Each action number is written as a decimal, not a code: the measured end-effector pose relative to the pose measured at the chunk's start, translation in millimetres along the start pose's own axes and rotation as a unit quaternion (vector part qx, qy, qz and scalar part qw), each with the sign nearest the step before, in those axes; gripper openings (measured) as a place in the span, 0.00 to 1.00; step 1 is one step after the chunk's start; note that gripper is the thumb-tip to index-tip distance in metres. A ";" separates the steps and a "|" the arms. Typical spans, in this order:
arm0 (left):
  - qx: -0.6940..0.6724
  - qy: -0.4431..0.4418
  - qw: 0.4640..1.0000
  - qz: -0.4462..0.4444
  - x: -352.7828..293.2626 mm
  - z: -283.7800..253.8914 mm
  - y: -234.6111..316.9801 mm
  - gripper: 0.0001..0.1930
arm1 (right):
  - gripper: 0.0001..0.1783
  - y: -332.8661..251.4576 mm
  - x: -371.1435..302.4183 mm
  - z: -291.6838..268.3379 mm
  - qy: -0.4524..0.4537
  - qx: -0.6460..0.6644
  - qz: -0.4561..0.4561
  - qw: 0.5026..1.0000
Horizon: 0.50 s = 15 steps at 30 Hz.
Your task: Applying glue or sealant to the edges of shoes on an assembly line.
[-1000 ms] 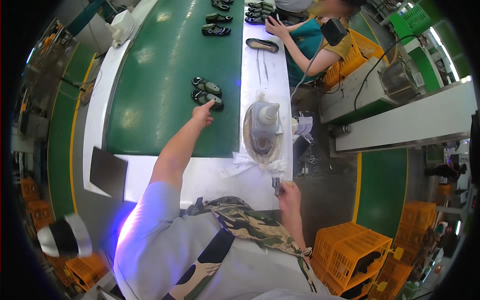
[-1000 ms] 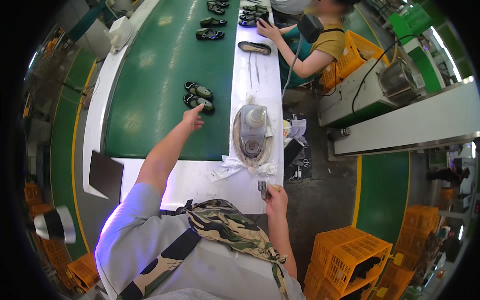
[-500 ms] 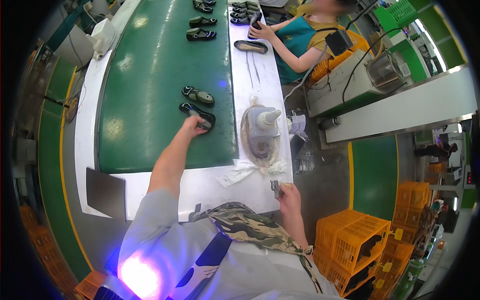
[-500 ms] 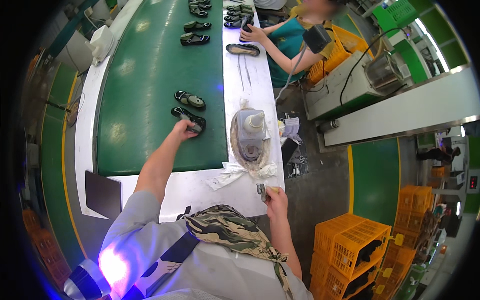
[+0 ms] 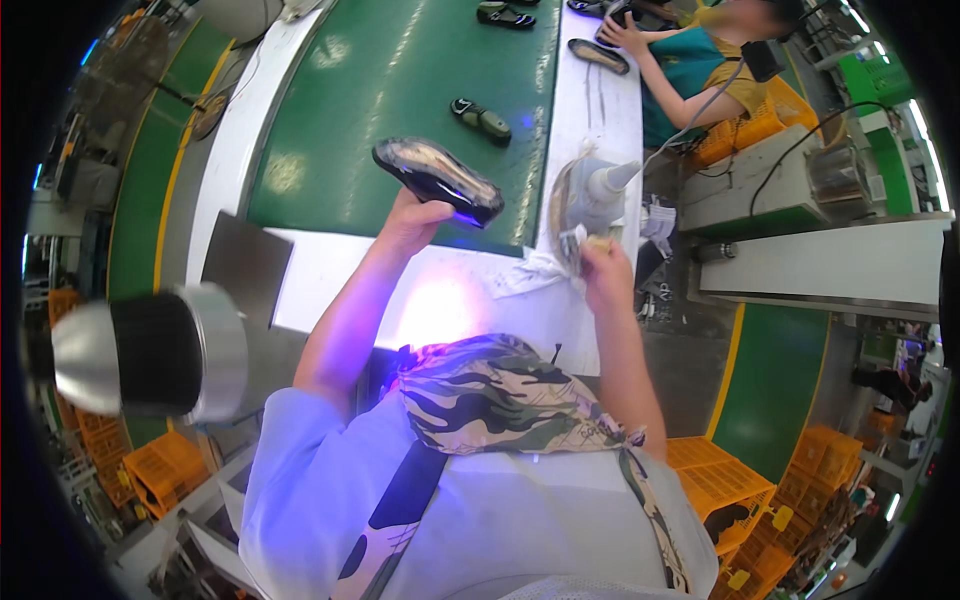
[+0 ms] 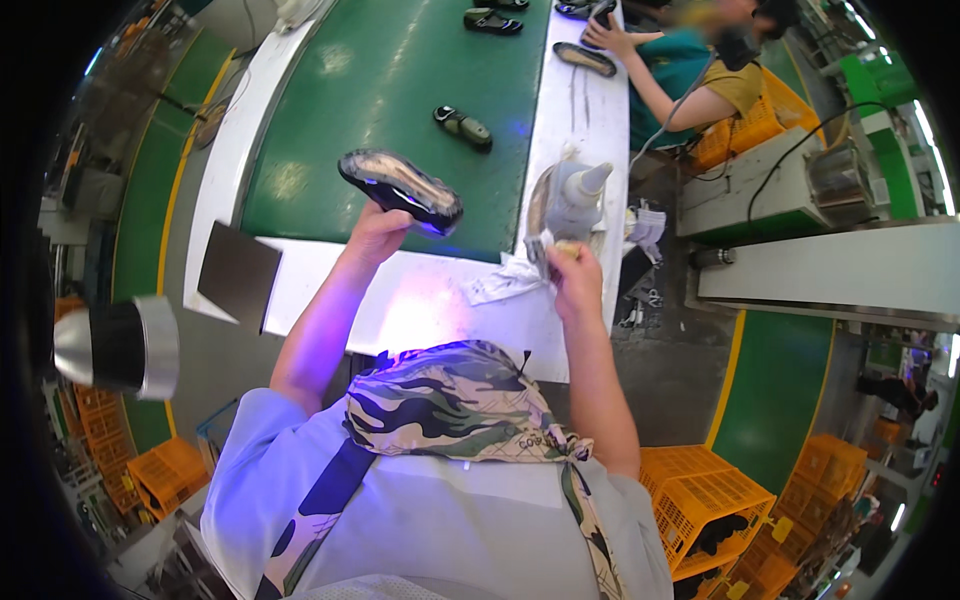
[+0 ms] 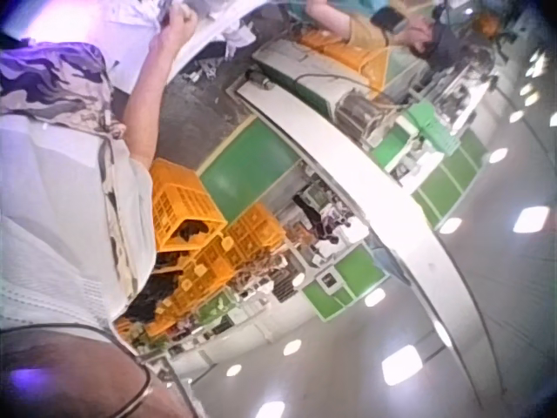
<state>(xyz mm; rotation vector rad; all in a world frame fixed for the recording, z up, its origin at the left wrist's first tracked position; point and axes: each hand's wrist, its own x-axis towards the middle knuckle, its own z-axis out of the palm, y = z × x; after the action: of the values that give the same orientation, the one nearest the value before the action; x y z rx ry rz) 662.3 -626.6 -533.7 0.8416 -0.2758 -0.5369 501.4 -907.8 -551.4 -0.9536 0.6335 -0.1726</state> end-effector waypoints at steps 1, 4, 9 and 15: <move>0.063 0.012 0.998 0.011 -10.0 8.2 3.8 0.36 | 0.10 -5.2 4.3 10.8 0.007 -0.029 0.005 1.000; 0.212 0.006 0.974 0.075 -37.3 32.9 2.7 0.37 | 0.12 -18.0 6.7 39.5 -0.085 -0.056 -0.033 0.994; 0.509 -0.016 0.822 0.255 -69.1 55.6 10.1 0.31 | 0.13 -20.5 0.7 87.6 -0.186 -0.071 -0.063 0.978; 0.647 0.021 0.701 0.301 -91.9 71.1 20.3 0.25 | 0.13 -20.7 -12.6 113.6 -0.231 -0.048 -0.084 0.968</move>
<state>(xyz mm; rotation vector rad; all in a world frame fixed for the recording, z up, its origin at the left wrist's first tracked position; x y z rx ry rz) 561.7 -609.7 -474.6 2.0212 -0.9023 0.4367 559.3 -834.6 -482.3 -1.0962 0.1329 -0.0647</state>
